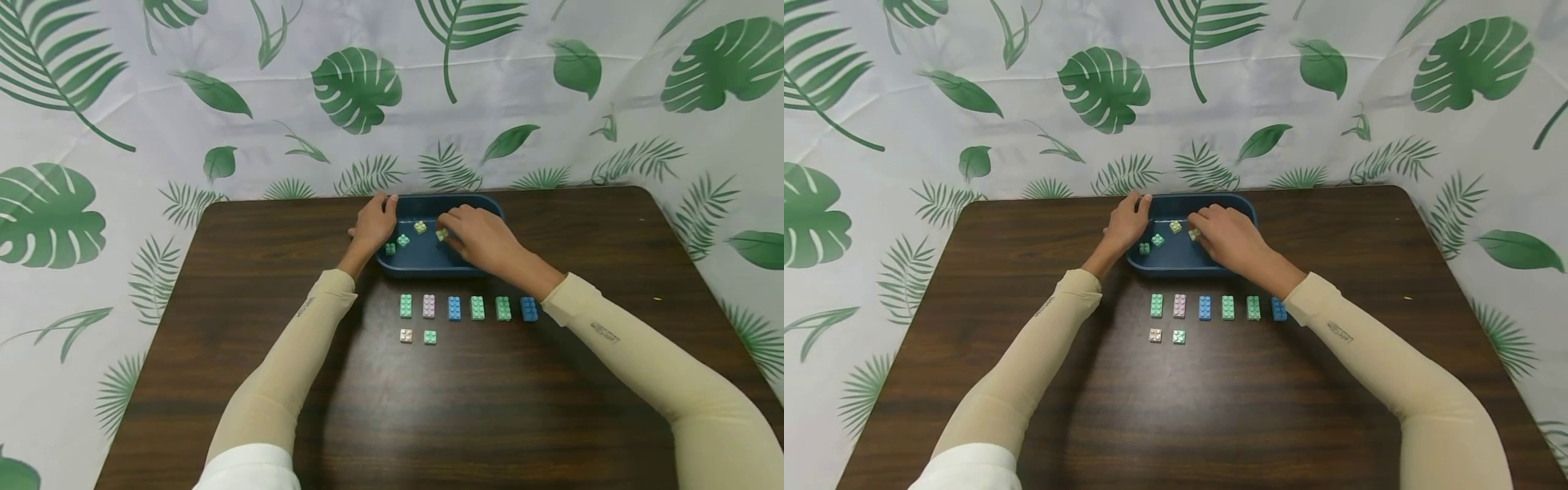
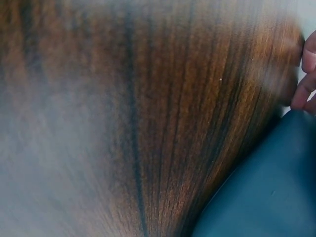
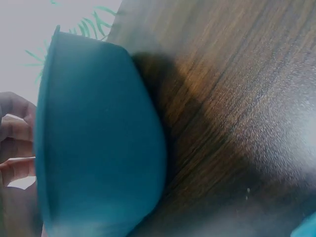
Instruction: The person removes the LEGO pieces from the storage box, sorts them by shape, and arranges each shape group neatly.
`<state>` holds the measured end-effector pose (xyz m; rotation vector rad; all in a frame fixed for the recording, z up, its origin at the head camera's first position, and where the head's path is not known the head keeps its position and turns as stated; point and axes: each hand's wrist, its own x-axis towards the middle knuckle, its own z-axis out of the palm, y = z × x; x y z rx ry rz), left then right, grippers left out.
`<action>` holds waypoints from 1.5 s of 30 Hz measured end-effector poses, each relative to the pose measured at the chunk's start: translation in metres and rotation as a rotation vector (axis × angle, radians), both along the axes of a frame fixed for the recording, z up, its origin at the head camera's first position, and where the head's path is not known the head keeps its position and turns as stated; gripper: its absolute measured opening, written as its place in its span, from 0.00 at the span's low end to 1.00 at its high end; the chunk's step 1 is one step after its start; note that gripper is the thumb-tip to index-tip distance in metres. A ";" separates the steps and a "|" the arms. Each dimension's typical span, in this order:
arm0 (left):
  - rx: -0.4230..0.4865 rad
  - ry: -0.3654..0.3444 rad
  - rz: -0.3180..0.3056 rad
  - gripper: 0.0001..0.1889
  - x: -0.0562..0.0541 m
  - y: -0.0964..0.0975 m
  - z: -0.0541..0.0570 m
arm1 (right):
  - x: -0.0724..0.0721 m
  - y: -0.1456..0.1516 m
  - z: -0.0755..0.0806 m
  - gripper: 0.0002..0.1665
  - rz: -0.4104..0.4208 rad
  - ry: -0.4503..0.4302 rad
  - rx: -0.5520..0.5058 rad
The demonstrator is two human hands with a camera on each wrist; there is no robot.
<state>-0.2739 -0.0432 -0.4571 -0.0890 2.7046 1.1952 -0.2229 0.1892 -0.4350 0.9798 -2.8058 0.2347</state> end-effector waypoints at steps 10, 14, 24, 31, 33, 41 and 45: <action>0.007 0.008 0.005 0.23 0.000 -0.003 -0.003 | 0.024 -0.001 0.011 0.16 0.051 0.067 -0.005; 0.005 0.004 0.007 0.23 0.001 -0.005 -0.004 | 0.031 -0.003 0.014 0.17 0.053 0.066 0.001; 0.017 0.012 0.008 0.24 0.005 -0.009 -0.002 | 0.045 -0.003 0.017 0.19 0.075 0.111 0.006; 0.022 0.019 0.014 0.23 0.006 -0.006 0.000 | 0.058 0.004 0.023 0.18 0.066 0.131 -0.017; 0.028 0.022 0.013 0.22 0.006 -0.005 0.000 | 0.063 0.007 0.023 0.18 0.069 0.135 -0.035; 0.026 0.029 0.009 0.21 0.006 -0.002 0.001 | 0.082 0.015 0.021 0.17 0.118 0.144 -0.080; 0.025 0.031 0.004 0.22 0.005 0.000 0.002 | 0.091 0.019 0.019 0.15 0.105 0.136 -0.079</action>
